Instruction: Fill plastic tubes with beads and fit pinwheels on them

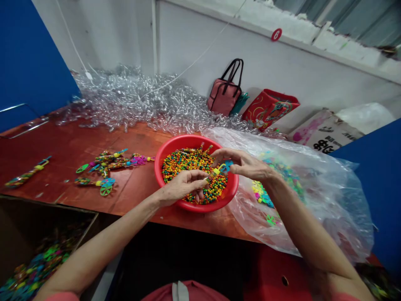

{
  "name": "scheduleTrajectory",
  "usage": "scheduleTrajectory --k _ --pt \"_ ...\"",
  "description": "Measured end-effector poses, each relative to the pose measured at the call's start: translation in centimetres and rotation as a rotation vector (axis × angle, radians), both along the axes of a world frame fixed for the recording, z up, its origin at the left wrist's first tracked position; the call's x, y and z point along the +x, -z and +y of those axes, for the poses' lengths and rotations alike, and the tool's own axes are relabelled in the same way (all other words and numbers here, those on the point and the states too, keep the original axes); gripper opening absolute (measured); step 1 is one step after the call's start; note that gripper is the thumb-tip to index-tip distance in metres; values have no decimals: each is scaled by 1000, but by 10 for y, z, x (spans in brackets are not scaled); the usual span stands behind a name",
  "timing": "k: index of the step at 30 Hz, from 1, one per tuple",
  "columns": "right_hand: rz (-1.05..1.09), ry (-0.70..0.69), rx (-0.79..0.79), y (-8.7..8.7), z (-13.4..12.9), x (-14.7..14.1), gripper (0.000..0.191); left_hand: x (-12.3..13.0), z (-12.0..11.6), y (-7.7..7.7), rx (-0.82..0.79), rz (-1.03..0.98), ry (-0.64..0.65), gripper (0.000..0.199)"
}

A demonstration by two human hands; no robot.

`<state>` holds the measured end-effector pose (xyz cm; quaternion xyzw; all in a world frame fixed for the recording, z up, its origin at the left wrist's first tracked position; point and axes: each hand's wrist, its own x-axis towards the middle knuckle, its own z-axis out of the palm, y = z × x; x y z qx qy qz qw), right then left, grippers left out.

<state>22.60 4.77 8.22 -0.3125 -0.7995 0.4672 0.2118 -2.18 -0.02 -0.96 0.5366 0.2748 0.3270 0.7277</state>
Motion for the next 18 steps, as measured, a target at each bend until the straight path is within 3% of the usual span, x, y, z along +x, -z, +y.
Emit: scheduleTrajectory --k 3,6,9,12,18 --pt "128 85 -93 15 -3 0 49 1 -3 1 -85 -98 40 55" --pt "185 180 -89 34 -5 -3 32 2 -5 1 -118 -126 36 54" --pt "225 197 -86 44 -3 -5 32 2 -5 0 -171 -187 10 52" --pt "224 172 -37 45 -2 -5 30 2 -7 -2 -220 -238 27 50" --pt "112 75 299 29 -6 -5 20 -2 -10 -5 -208 -198 39 49"
